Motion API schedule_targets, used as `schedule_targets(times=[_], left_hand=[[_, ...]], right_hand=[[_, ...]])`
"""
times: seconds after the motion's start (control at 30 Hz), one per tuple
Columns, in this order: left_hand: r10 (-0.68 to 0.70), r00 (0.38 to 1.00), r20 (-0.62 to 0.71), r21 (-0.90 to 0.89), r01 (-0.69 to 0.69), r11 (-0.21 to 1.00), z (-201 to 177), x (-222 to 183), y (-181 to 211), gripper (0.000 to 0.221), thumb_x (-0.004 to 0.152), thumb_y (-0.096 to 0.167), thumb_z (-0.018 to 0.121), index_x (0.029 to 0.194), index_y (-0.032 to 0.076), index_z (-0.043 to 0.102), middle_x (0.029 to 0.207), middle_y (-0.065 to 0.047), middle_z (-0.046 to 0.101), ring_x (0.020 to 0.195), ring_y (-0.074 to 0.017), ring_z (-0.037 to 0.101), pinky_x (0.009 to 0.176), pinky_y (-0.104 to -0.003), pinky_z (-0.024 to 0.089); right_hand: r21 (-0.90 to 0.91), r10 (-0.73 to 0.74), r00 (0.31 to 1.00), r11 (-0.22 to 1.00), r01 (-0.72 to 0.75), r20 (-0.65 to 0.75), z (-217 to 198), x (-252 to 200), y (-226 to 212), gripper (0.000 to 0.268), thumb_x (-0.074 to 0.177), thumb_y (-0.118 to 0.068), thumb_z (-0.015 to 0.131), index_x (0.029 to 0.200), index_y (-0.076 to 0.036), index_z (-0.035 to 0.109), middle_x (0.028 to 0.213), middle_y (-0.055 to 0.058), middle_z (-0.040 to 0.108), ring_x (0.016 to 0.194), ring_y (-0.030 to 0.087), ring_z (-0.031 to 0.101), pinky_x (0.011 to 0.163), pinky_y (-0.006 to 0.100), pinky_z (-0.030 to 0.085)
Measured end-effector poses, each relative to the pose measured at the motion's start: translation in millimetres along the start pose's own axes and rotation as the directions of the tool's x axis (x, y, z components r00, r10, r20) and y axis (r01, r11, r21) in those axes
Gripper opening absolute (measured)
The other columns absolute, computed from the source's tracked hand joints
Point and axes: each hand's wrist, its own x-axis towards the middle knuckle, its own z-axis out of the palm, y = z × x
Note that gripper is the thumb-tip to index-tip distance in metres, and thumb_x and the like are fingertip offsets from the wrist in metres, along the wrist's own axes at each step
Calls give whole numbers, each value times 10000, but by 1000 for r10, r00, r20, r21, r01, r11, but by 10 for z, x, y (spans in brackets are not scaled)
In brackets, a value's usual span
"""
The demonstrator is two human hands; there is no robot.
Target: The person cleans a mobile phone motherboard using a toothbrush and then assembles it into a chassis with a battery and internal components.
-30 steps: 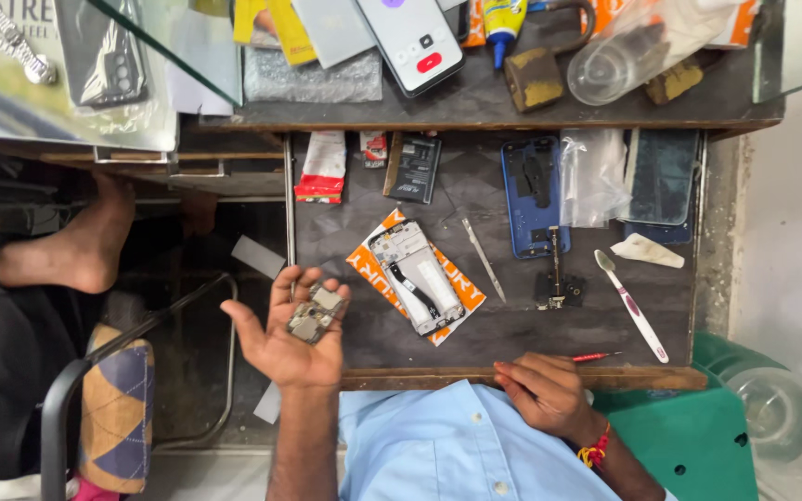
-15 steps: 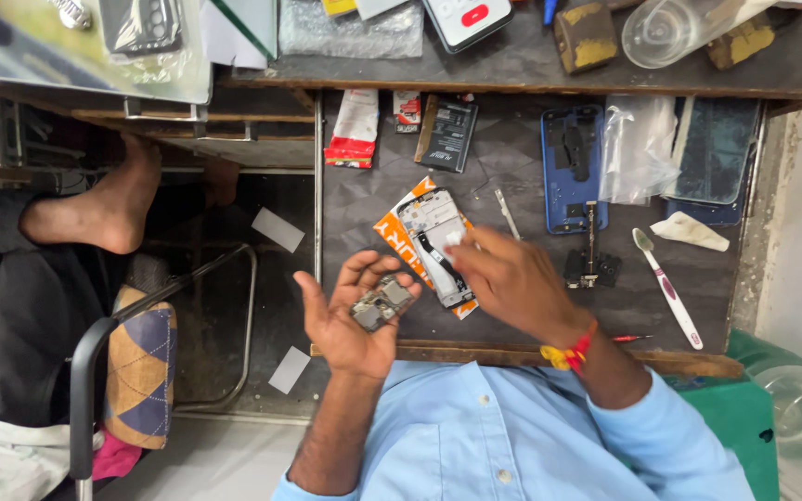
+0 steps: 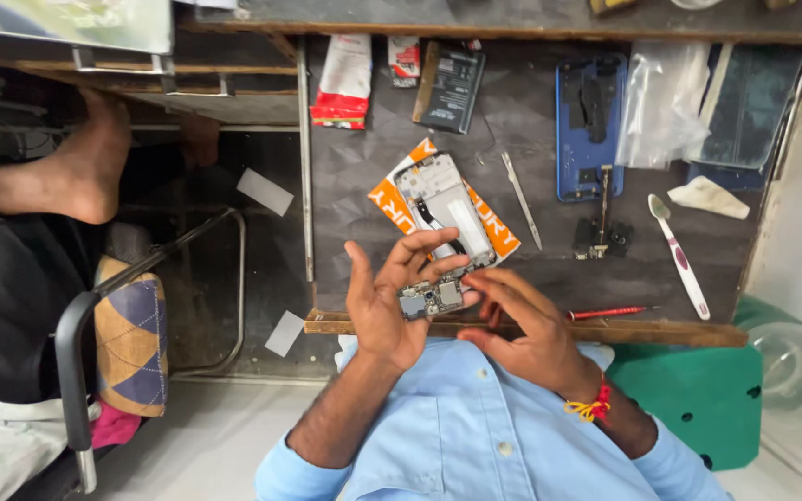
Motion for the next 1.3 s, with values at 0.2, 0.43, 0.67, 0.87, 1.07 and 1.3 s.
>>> schedule_targets(times=[0.2,0.43,0.67,0.87,1.07,1.3], left_hand=[[-19,1000,21,3,19,1000,97,61,-190,959,986,778,189,1368,-46,495,1464,-213,493,1291,-328,558,970,-531,582],[-34,999,38,39,33,999,128,33,-391,934,1026,749,164,1350,-54,513,1409,-208,542,1278,-303,575,1079,-459,515],[-47,998,30,85,44,995,147,-4,-399,948,995,747,114,1325,-39,528,1395,-186,567,1263,-284,595,1081,-447,495],[481,876,36,562,-416,715,-107,74,-151,597,1087,523,499,1270,-38,588,1189,-135,679,1021,-209,650,868,-358,565],[623,772,128,991,-117,-60,61,303,226,264,892,171,794,1132,73,748,1002,-77,644,754,-188,621,641,-350,511],[616,724,310,939,-132,-317,-13,465,189,202,899,164,785,1081,81,752,1019,-71,639,877,-260,638,710,-397,524]], right_hand=[[-135,-174,984,977,167,-40,-81,13,67,693,748,-116,882,1361,7,583,1326,139,616,1087,246,687,865,333,580],[-42,-79,994,996,82,71,-242,-4,95,549,753,-28,854,1259,24,647,1278,123,663,854,151,747,719,243,620],[-140,-109,993,983,116,54,-351,58,-22,476,691,-85,896,1128,-12,723,1128,104,662,773,148,694,694,287,584],[-355,-222,975,909,218,28,-711,528,73,536,674,-147,919,1155,-12,724,1063,123,610,915,238,640,780,340,541],[-364,-314,941,868,338,125,-819,1308,226,532,726,-137,896,1215,-18,723,1112,132,608,1034,282,614,898,372,522],[-343,-252,950,889,303,185,-618,1561,286,521,715,-114,898,1201,-23,733,1099,118,610,1022,277,602,843,373,504]])
